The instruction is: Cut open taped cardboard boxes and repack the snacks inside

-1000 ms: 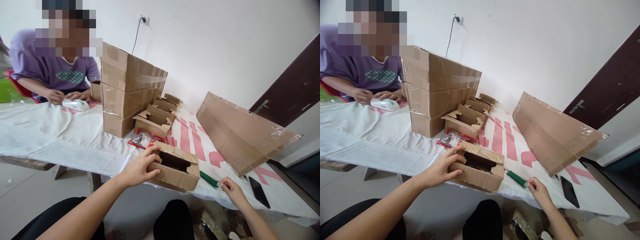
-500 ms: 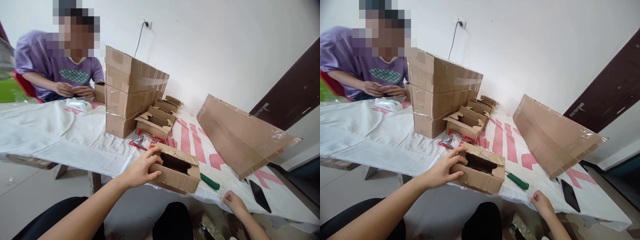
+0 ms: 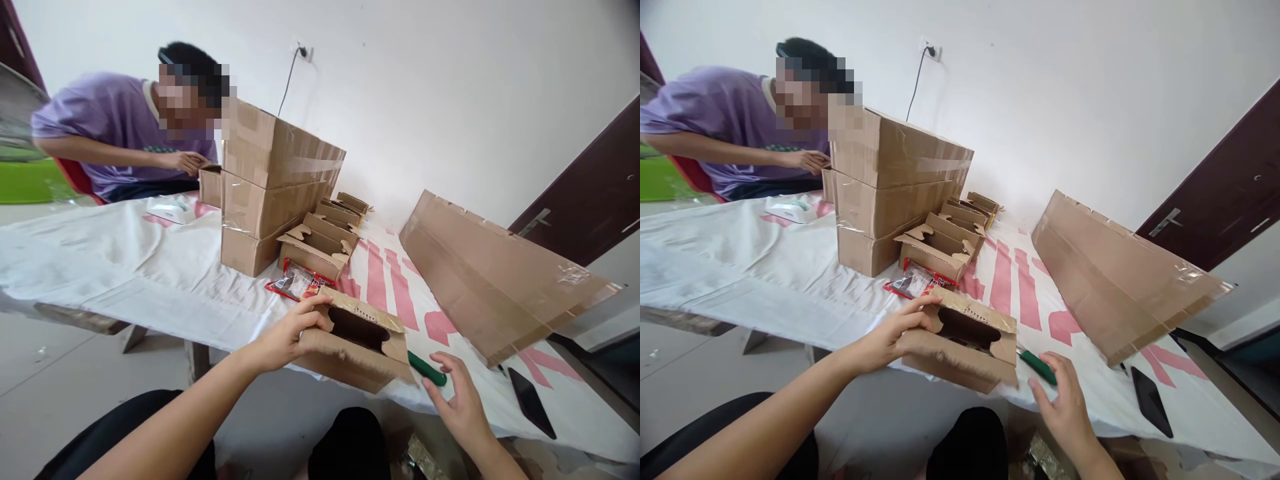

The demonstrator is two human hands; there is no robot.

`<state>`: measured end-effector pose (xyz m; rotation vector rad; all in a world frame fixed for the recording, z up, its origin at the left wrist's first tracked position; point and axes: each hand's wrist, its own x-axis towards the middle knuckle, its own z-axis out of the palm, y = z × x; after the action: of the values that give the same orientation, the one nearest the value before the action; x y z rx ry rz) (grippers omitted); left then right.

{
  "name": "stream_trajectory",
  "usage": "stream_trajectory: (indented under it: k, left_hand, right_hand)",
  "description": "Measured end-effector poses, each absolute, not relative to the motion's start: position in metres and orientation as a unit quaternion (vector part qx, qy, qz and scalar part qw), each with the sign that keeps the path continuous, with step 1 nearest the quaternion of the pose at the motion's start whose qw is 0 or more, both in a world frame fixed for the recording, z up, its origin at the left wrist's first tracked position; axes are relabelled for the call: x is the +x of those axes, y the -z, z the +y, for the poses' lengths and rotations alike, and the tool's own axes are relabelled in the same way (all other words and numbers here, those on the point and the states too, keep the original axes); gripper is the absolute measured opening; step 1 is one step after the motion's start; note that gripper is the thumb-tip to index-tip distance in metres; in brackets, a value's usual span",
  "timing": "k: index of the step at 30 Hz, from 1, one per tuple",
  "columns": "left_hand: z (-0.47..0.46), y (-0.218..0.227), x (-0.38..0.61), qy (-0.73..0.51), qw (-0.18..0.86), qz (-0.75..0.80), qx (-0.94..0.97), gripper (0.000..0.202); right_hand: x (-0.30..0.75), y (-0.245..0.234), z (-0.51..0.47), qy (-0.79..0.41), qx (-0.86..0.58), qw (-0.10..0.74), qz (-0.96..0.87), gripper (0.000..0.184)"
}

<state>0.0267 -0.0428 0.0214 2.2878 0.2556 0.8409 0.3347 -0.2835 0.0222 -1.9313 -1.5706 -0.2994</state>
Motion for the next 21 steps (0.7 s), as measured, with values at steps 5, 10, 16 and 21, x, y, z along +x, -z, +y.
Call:
stream_trajectory:
  k: [5,10,16,21]
  left_hand:
    - [-0.048,-0.013,0.041,-0.389,0.306,0.156,0.855,0.029]
    - [-0.052,-0.014,0.046,-0.406,0.291,0.212,0.840,0.027]
    - [-0.052,-0.012,0.051,-0.426,0.285,0.224,0.829,0.028]
    - [-0.050,-0.009,0.053,-0.430,0.269,0.231,0.830,0.024]
  right_hand:
    - [0.300,-0.035,-0.267,-0.006,-0.704,0.381,-0.599,0.043]
    - [0.303,-0.033,-0.239,-0.043,-0.714,0.452,-0.533,0.032]
    - [0.307,-0.032,-0.226,-0.071,-0.715,0.462,-0.521,0.034]
    - [0.304,-0.032,-0.227,-0.046,-0.713,0.459,-0.528,0.034]
